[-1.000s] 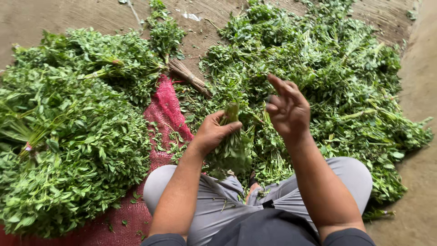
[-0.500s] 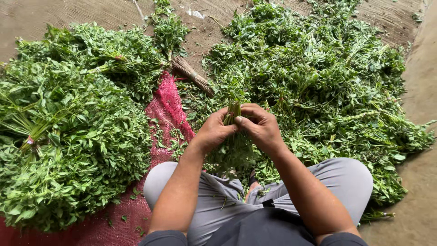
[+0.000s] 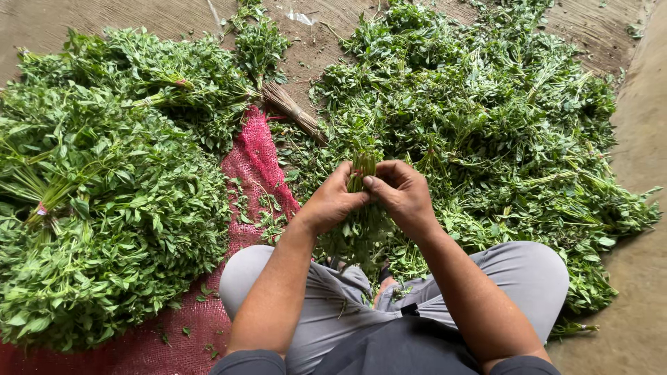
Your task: The person sits on the floor and repeatedly picks up bunches of leafy greens, aligns the stems, and places them into a growing pile. The person also removes stray leaves and adjusts the bundles by hand.
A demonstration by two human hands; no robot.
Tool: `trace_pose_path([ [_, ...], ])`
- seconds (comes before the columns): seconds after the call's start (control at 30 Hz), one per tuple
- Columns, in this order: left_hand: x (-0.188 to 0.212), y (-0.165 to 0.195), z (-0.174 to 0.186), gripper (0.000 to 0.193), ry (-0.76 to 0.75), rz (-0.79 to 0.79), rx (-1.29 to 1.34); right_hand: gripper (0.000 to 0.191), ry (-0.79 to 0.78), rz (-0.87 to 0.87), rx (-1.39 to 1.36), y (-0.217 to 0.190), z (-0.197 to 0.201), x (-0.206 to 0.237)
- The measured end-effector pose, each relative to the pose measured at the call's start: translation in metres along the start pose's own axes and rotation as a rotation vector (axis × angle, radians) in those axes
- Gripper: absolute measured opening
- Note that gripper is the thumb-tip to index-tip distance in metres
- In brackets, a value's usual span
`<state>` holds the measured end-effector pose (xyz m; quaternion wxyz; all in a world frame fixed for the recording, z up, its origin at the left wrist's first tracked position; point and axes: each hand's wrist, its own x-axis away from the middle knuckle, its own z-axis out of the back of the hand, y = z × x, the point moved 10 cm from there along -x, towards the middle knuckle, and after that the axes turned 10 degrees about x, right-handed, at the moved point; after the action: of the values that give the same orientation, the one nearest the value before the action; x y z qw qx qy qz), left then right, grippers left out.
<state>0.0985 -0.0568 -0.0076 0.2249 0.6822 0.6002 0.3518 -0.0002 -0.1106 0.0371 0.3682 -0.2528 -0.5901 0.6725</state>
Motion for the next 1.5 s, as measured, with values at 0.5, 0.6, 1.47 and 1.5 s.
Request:
trace_pose_path([
  [0.5, -0.002, 0.009, 0.005, 0.030, -0.086, -0.103, 0.385, 0.017, 0.298, 0.137, -0.165, -0.016, 0.018, 0.011],
  [0.6, -0.001, 0.016, 0.002, 0.034, -0.063, -0.129, 0.326, 0.017, 0.219, 0.214, -0.065, -0.026, 0.010, 0.010],
  [1.47, 0.007, 0.027, -0.010, 0.039, -0.017, -0.269, -0.107, 0.015, 0.259, 0.053, -0.244, -0.005, 0.016, 0.004],
  [1.5, 0.007, 0.030, -0.010, 0.036, -0.014, -0.305, -0.088, 0.015, 0.296, 0.036, -0.320, -0.002, 0.018, 0.006],
])
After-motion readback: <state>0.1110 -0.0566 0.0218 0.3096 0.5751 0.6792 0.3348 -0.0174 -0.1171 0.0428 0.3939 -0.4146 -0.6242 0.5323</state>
